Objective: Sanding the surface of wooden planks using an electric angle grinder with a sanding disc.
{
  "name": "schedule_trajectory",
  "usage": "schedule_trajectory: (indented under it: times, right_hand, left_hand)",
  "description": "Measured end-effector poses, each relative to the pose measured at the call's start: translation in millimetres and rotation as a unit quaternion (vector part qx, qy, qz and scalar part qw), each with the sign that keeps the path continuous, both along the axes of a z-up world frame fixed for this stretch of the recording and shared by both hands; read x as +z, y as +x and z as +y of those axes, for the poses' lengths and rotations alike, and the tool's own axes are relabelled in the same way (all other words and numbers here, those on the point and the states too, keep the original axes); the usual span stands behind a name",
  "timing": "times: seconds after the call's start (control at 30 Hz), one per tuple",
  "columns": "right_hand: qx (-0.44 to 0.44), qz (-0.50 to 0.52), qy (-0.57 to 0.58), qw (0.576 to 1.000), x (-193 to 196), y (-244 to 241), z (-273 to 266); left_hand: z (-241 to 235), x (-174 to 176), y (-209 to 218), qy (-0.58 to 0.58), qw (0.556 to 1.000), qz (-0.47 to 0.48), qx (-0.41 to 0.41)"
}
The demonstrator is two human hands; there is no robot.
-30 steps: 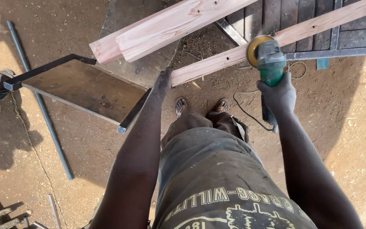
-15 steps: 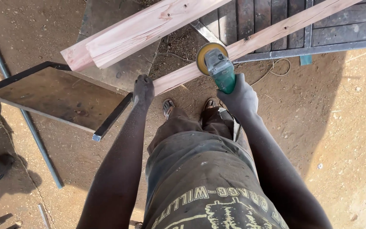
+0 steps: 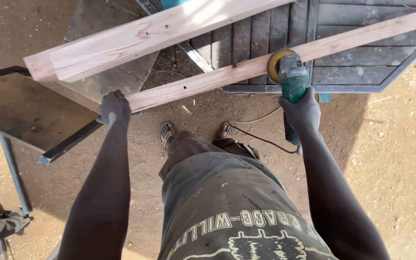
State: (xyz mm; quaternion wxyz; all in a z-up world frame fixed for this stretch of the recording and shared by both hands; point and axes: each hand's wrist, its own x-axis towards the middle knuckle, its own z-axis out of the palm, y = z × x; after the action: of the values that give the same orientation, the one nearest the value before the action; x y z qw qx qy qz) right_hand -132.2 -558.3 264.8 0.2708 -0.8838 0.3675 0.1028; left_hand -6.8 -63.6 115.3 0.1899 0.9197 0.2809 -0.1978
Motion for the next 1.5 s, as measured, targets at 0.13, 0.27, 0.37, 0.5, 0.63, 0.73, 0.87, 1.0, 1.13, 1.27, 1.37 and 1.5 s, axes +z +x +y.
schedule_trajectory:
  times: [0.13, 0.27, 0.37, 0.5, 0.63, 0.73, 0.87, 1.0, 1.13, 1.27, 1.37, 1.5]
  right_hand:
    - [0.005, -0.012, 0.010, 1.000, -6.0, 2.7, -43.6]
    - [0.048, 0.025, 0.004, 0.999, 5.3, 32.5, -25.7]
    - [0.089, 0.032, 0.005, 0.996, 12.2, 47.5, 21.5]
    - [0.163, 0.026, 0.014, 0.986, 15.4, 56.7, 77.6]
    - [0.250, 0.030, 0.005, 0.968, 19.0, 57.8, 93.4]
    - [0.212, 0.048, 0.005, 0.976, 31.0, 55.9, 88.4]
    - [0.102, 0.042, -0.020, 0.994, 9.4, 55.4, 37.5]
    - [0.049, 0.012, -0.041, 0.998, -11.8, 51.8, -36.3]
    - [-0.002, -0.059, -0.014, 0.998, -15.4, 42.1, -66.6]
    - [0.030, -0.008, 0.003, 1.000, -4.8, 42.2, -30.6]
    - [0.086, 0.043, -0.002, 0.995, 4.8, 43.4, 18.5]
    - [0.204, 0.052, 0.000, 0.978, 3.0, 45.3, 50.1]
  left_hand:
    - [-37.8, 19.5, 5.3, 0.052, 0.992, -0.061, -0.098]
    - [-123.0, 108.4, 2.2, -0.037, 0.972, -0.007, -0.232]
    - [-120.5, 88.8, 0.2, -0.056, 0.968, -0.056, -0.237]
    - [-97.6, 45.8, 2.4, -0.035, 0.964, -0.067, -0.254]
    - [-99.2, 51.4, 4.5, -0.047, 0.965, -0.048, -0.253]
    - [-102.1, 53.1, -1.7, -0.029, 0.963, -0.041, -0.266]
    - [-107.0, 42.0, 0.4, -0.015, 0.960, -0.049, -0.274]
    - [-118.0, 77.2, 2.0, -0.016, 0.960, -0.025, -0.279]
    - [-121.8, 86.5, 2.4, -0.014, 0.962, -0.011, -0.271]
    - [-123.3, 80.6, 7.7, -0.009, 0.957, -0.017, -0.288]
    - [-118.4, 52.1, 12.8, -0.028, 0.969, -0.011, -0.245]
    - [-115.8, 51.0, 11.5, -0.021, 0.968, -0.007, -0.250]
